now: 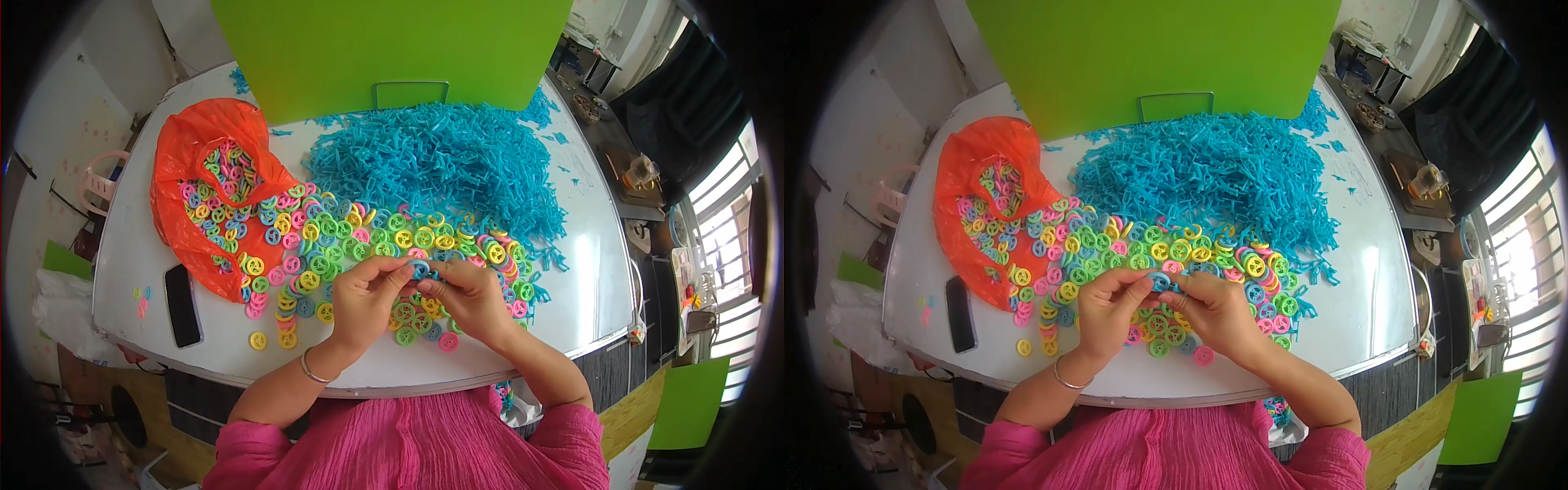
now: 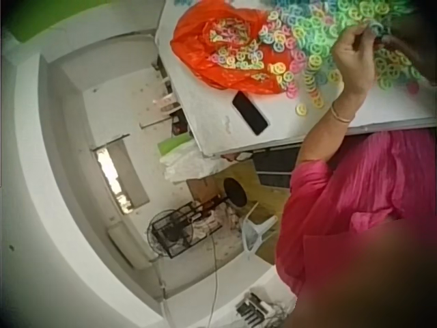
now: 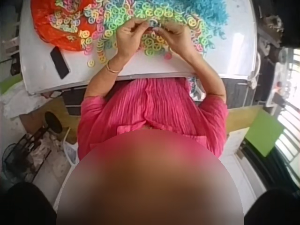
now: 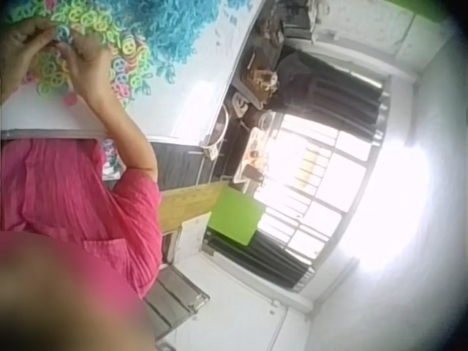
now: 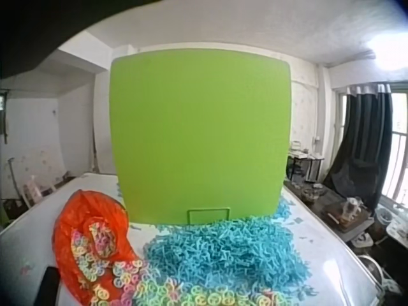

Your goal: Connecting small, colorful plastic rings with smiley faces into a chain.

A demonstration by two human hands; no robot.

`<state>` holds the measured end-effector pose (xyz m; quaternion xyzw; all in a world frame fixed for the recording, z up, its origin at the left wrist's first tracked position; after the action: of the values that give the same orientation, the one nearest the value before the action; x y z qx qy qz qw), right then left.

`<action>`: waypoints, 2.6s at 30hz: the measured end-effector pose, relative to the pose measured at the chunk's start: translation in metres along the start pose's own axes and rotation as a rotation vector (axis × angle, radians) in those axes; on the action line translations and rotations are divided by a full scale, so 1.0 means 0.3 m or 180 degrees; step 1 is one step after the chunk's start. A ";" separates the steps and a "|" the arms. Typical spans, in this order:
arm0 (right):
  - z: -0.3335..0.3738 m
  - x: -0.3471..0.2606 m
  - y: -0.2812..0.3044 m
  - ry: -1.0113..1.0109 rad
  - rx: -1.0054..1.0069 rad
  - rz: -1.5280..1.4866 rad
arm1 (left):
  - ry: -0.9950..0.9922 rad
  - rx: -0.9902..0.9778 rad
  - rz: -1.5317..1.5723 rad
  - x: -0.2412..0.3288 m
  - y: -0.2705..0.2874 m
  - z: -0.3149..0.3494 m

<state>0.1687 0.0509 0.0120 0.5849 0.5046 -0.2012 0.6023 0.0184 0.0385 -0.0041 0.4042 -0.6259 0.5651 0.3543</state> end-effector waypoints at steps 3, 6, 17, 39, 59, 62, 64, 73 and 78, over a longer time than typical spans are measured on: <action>0.003 -0.007 0.005 0.0244 0.0164 0.0334 | -0.0164 -0.0031 -0.0054 0.010 -0.007 -0.003; -0.002 -0.012 0.018 0.0276 0.0129 0.0184 | 0.0119 -0.0054 0.0118 0.004 -0.004 -0.006; 0.018 -0.092 0.038 0.0653 0.0466 0.0729 | -0.0583 -0.0071 -0.0226 0.036 -0.016 0.013; 0.097 -0.188 0.047 0.3297 -0.0017 0.1932 | 0.1953 -0.0454 0.0308 -0.081 -0.017 -0.005; -0.008 0.098 0.073 -0.0481 -0.0464 -0.2383 | -0.1146 -0.0413 -0.4289 0.030 0.069 -0.096; -0.010 0.116 0.057 -0.0789 -0.0632 -0.2322 | -0.1104 -0.0256 -0.4443 0.044 0.075 -0.100; -0.013 0.103 0.052 -0.0856 -0.0571 -0.2331 | -0.1080 -0.0145 -0.4573 0.060 0.069 -0.103; -0.013 0.123 0.003 -0.1062 -0.0588 -0.2522 | -0.0078 0.0062 -0.1815 0.020 0.050 -0.103; -0.011 0.118 -0.026 -0.0991 -0.0560 -0.2177 | 0.1815 -0.0084 0.1027 -0.144 -0.007 -0.008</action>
<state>0.1755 0.0645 -0.0212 0.2913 0.5884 -0.4328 0.6177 0.0384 0.0454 -0.0419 0.1206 -0.5647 0.6962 0.4264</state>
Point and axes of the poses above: each hand's wrist, its own z-axis away from the middle knuckle, its own y-axis out of the back of the hand, x = y × z, the point moved 7 cm from there along -z, towards the middle knuckle, and after that the axes turned 8 degrees about z, right-handed, at the moved point
